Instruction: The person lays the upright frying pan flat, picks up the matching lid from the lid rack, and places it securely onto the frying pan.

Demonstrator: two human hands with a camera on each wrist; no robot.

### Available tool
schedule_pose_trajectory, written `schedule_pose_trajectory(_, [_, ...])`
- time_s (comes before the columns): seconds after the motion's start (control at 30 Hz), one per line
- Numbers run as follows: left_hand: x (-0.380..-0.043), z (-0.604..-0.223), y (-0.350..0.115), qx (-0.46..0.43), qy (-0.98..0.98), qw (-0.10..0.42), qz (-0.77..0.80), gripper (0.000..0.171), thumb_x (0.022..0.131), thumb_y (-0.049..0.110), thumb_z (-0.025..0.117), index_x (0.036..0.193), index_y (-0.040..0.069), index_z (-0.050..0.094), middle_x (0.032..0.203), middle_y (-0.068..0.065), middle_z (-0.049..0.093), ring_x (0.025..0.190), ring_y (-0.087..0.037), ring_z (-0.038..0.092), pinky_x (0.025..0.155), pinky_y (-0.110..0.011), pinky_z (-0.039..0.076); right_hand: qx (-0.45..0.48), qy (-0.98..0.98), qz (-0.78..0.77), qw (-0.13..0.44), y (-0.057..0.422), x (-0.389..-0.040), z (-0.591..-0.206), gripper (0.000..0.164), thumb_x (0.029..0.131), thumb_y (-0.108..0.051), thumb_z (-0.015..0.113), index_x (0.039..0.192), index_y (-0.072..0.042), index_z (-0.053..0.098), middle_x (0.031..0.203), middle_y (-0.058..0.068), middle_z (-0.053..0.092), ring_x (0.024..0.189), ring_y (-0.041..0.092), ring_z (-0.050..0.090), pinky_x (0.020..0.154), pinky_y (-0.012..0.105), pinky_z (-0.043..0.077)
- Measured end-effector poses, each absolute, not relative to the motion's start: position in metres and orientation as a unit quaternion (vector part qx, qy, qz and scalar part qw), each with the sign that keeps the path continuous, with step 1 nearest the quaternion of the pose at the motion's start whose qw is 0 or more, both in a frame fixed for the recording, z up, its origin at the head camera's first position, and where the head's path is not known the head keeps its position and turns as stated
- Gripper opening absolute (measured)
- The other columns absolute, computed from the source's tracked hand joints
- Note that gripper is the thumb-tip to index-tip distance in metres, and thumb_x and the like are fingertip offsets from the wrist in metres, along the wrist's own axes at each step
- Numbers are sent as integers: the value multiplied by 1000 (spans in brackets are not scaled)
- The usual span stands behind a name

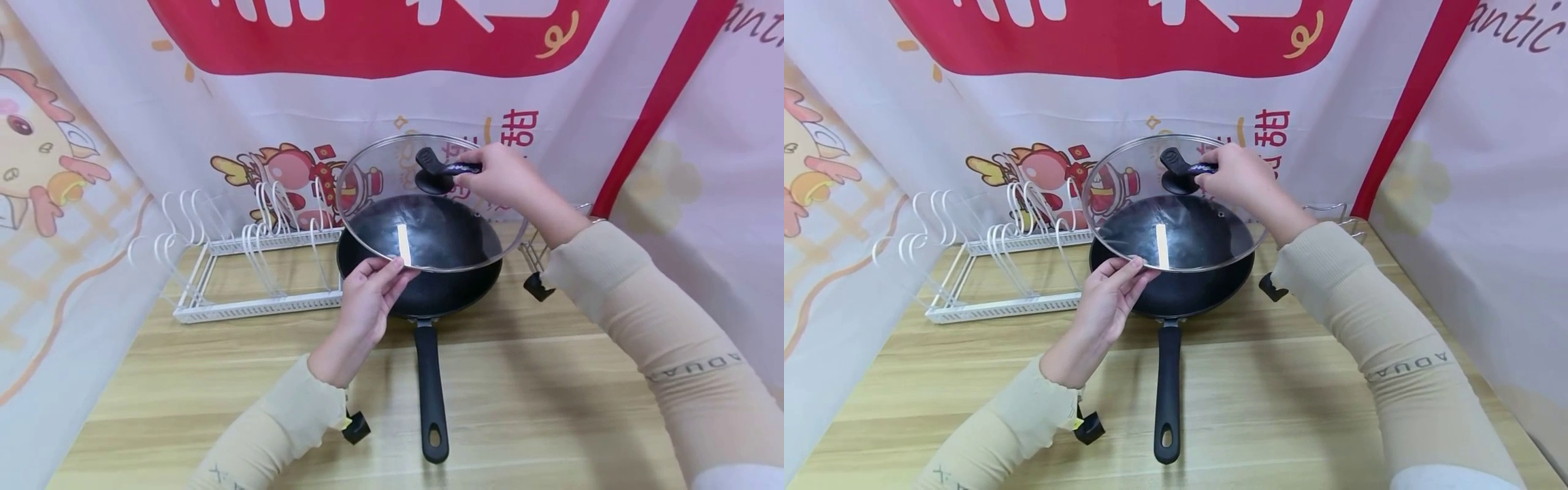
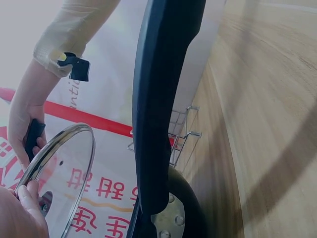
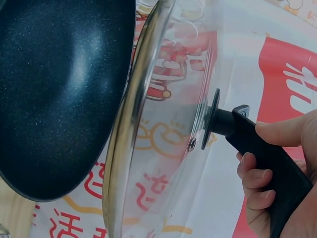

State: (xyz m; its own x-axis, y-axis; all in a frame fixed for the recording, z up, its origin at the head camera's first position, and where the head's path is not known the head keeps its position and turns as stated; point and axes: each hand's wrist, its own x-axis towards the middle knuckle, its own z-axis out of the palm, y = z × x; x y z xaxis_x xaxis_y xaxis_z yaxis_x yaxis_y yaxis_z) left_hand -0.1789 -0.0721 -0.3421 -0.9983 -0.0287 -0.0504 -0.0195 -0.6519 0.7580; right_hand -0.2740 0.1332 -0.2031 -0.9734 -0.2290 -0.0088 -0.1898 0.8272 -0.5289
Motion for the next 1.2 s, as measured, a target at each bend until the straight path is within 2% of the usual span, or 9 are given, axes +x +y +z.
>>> schedule_pose_trajectory(0.3, [-179,-344,-76,45,-421,2,-906,17,98,-10,59,88,3,59,82,-7,70,78,-21,76,77,-23,60,-125,952,-278,22,130,-278,-208,48,102,-22,63,148,-9,56,114,18,66,64,21,47,57,31,39])
schedule_pose_trajectory(0.37, [-180,-344,-77,49,-421,0,-906,17,98,-10,60,87,4,59,82,-7,70,79,-21,76,77,-23,59,-127,952,-279,18,129,-279,-209,48,102,-22,63,148,-10,56,116,18,66,70,24,51,60,32,41])
schedule_pose_trajectory(0.5, [-179,-345,-79,58,-420,-2,-906,17,98,-10,61,87,4,60,83,-8,71,79,-21,76,77,-23,59,-125,952,-280,24,127,-279,-211,49,102,-23,62,149,-12,55,126,17,64,91,29,57,72,37,46])
schedule_pose_trajectory(0.63, [-177,-346,-80,74,-417,4,-906,16,98,-10,61,89,4,59,84,-8,71,78,-21,76,75,-22,59,-128,950,-281,39,125,-278,-214,49,103,-24,60,151,-14,53,127,17,62,97,31,59,76,39,48])
schedule_pose_trajectory(1.0, [-175,-352,-84,76,-415,9,-906,18,97,-12,59,89,4,58,81,-6,71,77,-20,76,72,-19,59,-122,953,-275,26,121,-276,-223,50,103,-25,62,151,-14,53,124,16,66,81,26,61,68,35,46])
schedule_pose_trajectory(1.1, [-175,-352,-85,76,-417,8,-906,20,97,-14,58,89,4,58,81,-5,70,77,-20,76,72,-19,59,-124,953,-275,22,120,-276,-223,49,103,-25,62,150,-13,55,124,15,67,68,22,57,61,33,43])
schedule_pose_trajectory(1.2, [-175,-352,-87,77,-419,7,-905,20,97,-14,58,88,4,58,81,-6,69,75,-19,76,72,-19,58,-127,951,-282,22,119,-276,-222,48,102,-23,63,149,-13,56,127,15,67,55,16,47,54,30,39])
